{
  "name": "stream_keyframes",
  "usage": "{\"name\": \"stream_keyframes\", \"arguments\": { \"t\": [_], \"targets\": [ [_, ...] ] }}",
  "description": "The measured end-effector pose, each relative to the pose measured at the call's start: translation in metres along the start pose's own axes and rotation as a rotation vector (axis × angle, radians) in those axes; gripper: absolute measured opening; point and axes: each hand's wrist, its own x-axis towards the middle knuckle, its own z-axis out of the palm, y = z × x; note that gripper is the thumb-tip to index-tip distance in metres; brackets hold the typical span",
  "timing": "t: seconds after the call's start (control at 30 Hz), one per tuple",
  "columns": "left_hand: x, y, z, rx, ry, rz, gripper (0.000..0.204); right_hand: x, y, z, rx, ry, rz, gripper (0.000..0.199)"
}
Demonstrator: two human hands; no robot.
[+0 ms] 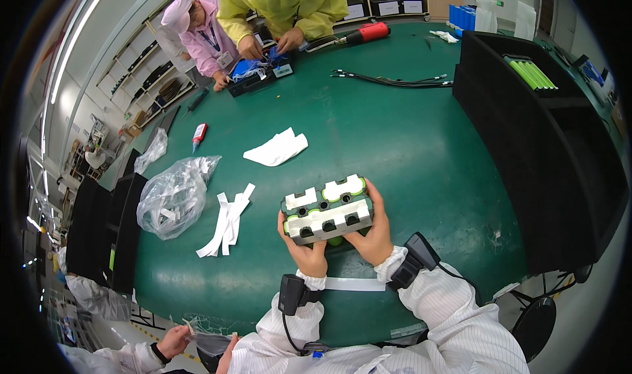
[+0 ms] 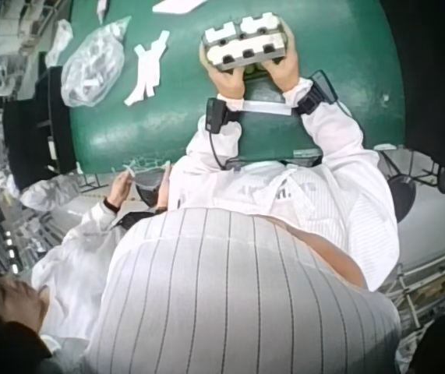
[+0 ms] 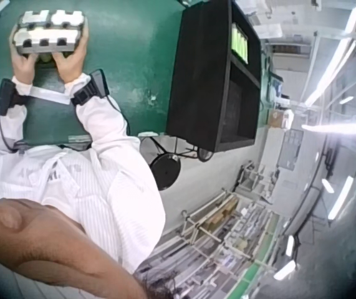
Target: Assembling battery packs by placing batteries into holders and applying adhesive strips.
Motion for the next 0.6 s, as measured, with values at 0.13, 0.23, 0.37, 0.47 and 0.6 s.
{"name": "stream_keyframes", "arguments": {
  "t": [0.13, 0.23, 0.37, 0.47, 0.6],
  "targets": [
    [0.001, 0.000, -0.007, -0.046, -0.035, -0.004, 0.069, 0.000, 0.010, 0.001, 0.068, -0.025, -0.004, 0.079],
    [0.004, 0.001, -0.021, -0.009, -0.028, 0.076, 0.067, -0.004, 0.017, 0.008, 0.095, -0.016, -0.005, 0.071],
    [0.024, -0.006, -0.012, -0.091, -0.319, 0.092, 0.081, 0.007, 0.029, -0.042, 0.222, -0.129, 0.020, 0.079],
    [0.021, 0.009, -0.027, -0.112, -0.367, 0.068, 0.095, 0.018, -0.008, -0.035, 0.084, -0.343, 0.088, 0.091],
    [0.025, 0.022, -0.028, -0.279, -0.272, 0.079, 0.109, 0.019, -0.008, -0.023, 0.094, -0.323, 0.065, 0.097]
  ]
}}
